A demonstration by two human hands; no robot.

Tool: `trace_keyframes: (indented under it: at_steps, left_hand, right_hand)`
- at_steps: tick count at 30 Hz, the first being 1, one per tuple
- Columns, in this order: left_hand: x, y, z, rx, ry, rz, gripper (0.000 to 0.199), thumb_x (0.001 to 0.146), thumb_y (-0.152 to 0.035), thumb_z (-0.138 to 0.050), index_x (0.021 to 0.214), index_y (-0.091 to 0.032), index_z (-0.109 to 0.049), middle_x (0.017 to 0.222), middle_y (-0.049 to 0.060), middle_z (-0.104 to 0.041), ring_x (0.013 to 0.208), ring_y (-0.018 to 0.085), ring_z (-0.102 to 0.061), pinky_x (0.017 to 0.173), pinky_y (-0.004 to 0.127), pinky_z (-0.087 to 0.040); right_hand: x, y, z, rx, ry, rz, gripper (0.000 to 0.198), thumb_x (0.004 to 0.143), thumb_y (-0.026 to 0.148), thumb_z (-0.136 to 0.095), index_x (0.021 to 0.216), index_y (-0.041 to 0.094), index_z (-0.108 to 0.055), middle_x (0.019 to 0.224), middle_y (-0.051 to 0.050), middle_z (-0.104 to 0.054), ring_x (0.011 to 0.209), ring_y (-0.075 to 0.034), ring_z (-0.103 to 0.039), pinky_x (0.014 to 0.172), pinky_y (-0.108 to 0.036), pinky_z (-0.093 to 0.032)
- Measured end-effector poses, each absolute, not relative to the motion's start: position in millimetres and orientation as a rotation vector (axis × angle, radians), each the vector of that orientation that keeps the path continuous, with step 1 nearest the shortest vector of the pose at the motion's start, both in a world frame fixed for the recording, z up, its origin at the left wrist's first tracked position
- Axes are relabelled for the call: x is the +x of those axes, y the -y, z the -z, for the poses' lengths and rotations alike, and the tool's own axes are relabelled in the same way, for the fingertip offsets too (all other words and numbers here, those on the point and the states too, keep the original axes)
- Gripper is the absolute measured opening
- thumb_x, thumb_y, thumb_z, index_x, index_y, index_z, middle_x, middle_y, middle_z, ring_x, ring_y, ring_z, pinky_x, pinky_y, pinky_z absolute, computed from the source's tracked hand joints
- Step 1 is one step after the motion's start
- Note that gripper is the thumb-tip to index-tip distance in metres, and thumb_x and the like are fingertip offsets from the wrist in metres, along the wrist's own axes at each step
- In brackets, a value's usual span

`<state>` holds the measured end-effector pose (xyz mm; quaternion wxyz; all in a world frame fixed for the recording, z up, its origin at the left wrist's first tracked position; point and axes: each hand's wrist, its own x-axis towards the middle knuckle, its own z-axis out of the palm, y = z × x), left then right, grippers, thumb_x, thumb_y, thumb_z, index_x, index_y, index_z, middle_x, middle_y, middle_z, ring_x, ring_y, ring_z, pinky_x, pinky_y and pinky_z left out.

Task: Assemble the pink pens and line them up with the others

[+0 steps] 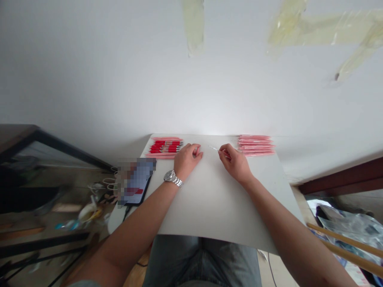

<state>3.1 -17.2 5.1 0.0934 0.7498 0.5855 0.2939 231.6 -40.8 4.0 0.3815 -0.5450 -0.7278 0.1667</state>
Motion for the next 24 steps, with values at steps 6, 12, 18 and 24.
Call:
trace_keyframes:
  at_steps: [6, 12, 18, 24]
  left_hand:
    - [2.9, 15.0, 0.9, 2.248, -1.739, -0.917, 0.017, 0.090, -0.027, -0.073, 0.107, -0.027, -0.071, 0.090, 0.002, -0.067, 0.085, 0.021, -0.064, 0.066, 0.032, -0.042]
    - [2.1, 13.6, 4.4, 2.267, -1.715, -0.955, 0.022, 0.089, -0.029, -0.074, 0.111, -0.027, -0.070, 0.092, 0.002, -0.067, 0.084, 0.021, -0.065, 0.065, 0.032, -0.042]
    - [2.3, 13.8, 3.8, 2.243, -1.717, -0.963, 0.027, 0.091, -0.031, -0.073, 0.117, -0.028, -0.069, 0.098, 0.002, -0.068, 0.085, 0.020, -0.067, 0.066, 0.032, -0.044]
    - [2.2, 14.7, 2.7, 2.195, -1.712, -1.018, 0.024, 0.092, -0.031, -0.072, 0.115, -0.028, -0.069, 0.097, 0.002, -0.067, 0.081, 0.018, -0.065, 0.063, 0.031, -0.043]
  right_hand:
    - [232.1, 40.6, -3.4, -1.391, 1.855, -0.435, 0.019, 0.101, 0.043, -0.054, 0.103, 0.024, -0.059, 0.080, -0.002, -0.069, 0.069, -0.017, -0.064, 0.067, -0.028, -0.046]
    - [231.9, 40.3, -2.8, -1.398, 1.854, -0.439, 0.019, 0.100, 0.042, -0.055, 0.102, 0.024, -0.059, 0.079, -0.002, -0.068, 0.068, -0.017, -0.063, 0.066, -0.028, -0.045]
    - [231.5, 40.6, -2.9, -1.398, 1.859, -0.453, 0.018, 0.100, 0.042, -0.055, 0.103, 0.025, -0.059, 0.079, -0.002, -0.069, 0.068, -0.017, -0.063, 0.066, -0.029, -0.045]
    - [231.5, 40.2, -2.2, -1.394, 1.855, -0.448, 0.019, 0.100, 0.043, -0.054, 0.102, 0.025, -0.059, 0.077, -0.001, -0.067, 0.066, -0.017, -0.061, 0.064, -0.028, -0.044]
